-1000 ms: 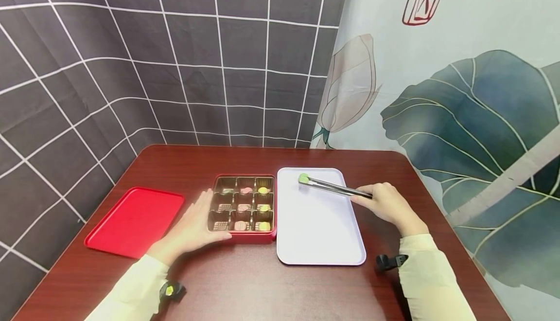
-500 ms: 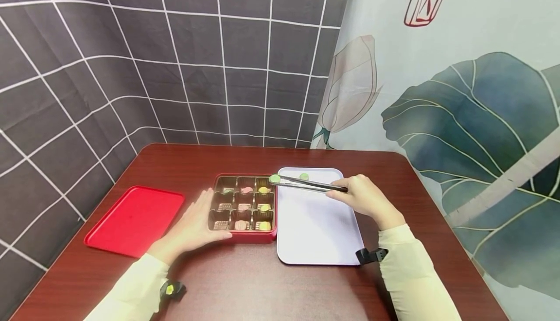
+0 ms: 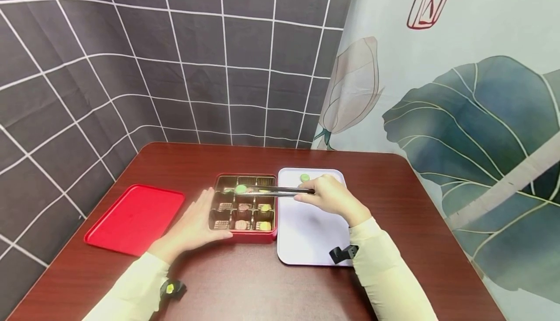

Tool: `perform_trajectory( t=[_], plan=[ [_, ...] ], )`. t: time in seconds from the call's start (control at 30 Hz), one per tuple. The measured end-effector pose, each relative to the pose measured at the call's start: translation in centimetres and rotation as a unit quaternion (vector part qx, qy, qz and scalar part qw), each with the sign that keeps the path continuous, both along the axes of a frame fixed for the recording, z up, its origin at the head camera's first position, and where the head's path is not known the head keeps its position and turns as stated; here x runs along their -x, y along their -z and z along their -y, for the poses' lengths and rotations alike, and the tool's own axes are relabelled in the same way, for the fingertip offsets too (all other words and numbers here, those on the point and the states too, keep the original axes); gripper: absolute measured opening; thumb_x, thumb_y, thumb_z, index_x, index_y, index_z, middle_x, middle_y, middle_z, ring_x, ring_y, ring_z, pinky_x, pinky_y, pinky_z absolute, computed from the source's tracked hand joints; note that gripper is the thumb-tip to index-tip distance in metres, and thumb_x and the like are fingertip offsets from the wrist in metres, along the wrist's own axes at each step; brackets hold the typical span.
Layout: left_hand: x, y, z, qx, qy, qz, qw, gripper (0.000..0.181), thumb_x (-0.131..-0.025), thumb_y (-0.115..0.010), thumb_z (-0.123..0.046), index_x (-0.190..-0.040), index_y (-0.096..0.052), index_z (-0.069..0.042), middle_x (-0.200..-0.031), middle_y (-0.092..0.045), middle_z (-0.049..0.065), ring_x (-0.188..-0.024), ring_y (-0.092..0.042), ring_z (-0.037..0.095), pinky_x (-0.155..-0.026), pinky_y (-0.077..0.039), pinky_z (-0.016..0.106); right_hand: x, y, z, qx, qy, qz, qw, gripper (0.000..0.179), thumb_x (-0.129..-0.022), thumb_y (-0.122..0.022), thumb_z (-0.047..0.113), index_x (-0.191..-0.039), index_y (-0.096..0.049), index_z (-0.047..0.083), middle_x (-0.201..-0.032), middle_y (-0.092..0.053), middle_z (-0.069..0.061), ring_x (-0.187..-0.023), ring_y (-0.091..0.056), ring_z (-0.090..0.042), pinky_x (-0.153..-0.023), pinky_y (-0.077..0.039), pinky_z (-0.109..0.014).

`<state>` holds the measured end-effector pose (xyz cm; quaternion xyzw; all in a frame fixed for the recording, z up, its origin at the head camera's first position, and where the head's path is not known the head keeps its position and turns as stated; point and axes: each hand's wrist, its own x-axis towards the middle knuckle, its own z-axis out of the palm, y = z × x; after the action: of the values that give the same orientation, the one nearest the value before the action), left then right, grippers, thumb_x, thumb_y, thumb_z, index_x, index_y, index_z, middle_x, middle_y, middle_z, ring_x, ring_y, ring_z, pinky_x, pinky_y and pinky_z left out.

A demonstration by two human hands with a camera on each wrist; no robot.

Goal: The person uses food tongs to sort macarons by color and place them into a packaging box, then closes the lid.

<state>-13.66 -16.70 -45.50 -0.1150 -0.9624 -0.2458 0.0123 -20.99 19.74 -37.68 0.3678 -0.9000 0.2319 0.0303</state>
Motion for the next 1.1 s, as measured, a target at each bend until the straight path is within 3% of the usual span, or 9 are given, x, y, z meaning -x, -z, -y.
perform_trajectory(
  t=[0.2,0.4,0.63,1.1],
  plan=[
    [0.1,0.2,0.0,0.002,-0.004,0.004,1.0,0.135,-0.06,-0.059,-0.087,-0.153,-0.013,0.0,-0.158,-0.015,0.018,-0.146,-0.01,0.031,-0.113,-0.019,0.055,0.1,-0.2,2.3,-0.02,-0.037,-0.024,0.9988,0.022,-0.086,-0.071,0.039,-0.094,-0.076,0.019,-0.07,-0.06,0.016,-0.056,-0.046,-0.001,-0.051,-0.041,-0.021],
    [0.0,0.2,0.0,0.004,-0.005,0.006,1.0,0.136,-0.06,-0.057,-0.088,-0.153,-0.013,0.0,-0.158,-0.015,0.018,-0.146,-0.01,0.031,-0.112,-0.019,0.056,0.4,-0.2,3.7,-0.057,-0.046,-0.011,0.9972,0.022,-0.087,-0.069,0.041,-0.095,-0.076,0.022,-0.071,-0.059,0.02,-0.063,-0.048,-0.004,-0.055,-0.042,-0.022],
    [0.0,0.0,0.0,0.003,-0.002,0.006,1.0,0.136,-0.06,-0.058,-0.087,-0.153,-0.013,0.001,-0.158,-0.015,0.018,-0.146,-0.01,0.031,-0.113,-0.02,0.055,1.2,-0.5,5.0,-0.076,-0.068,0.0,0.9948,0.014,-0.088,-0.069,0.037,-0.086,-0.074,0.024,-0.063,-0.054,0.017,-0.058,-0.046,-0.001,-0.052,-0.04,-0.022],
    [0.1,0.0,0.1,0.004,0.003,-0.005,1.0,0.135,-0.06,-0.058,-0.087,-0.152,-0.014,0.001,-0.158,-0.016,0.018,-0.146,-0.011,0.032,-0.112,-0.021,0.057,2.0,-2.5,7.2,-0.116,-0.073,0.013,0.9905,0.016,-0.086,-0.072,0.035,-0.079,-0.073,0.021,-0.058,-0.053,0.016,-0.053,-0.045,-0.003,-0.05,-0.039,-0.023]
  ],
)
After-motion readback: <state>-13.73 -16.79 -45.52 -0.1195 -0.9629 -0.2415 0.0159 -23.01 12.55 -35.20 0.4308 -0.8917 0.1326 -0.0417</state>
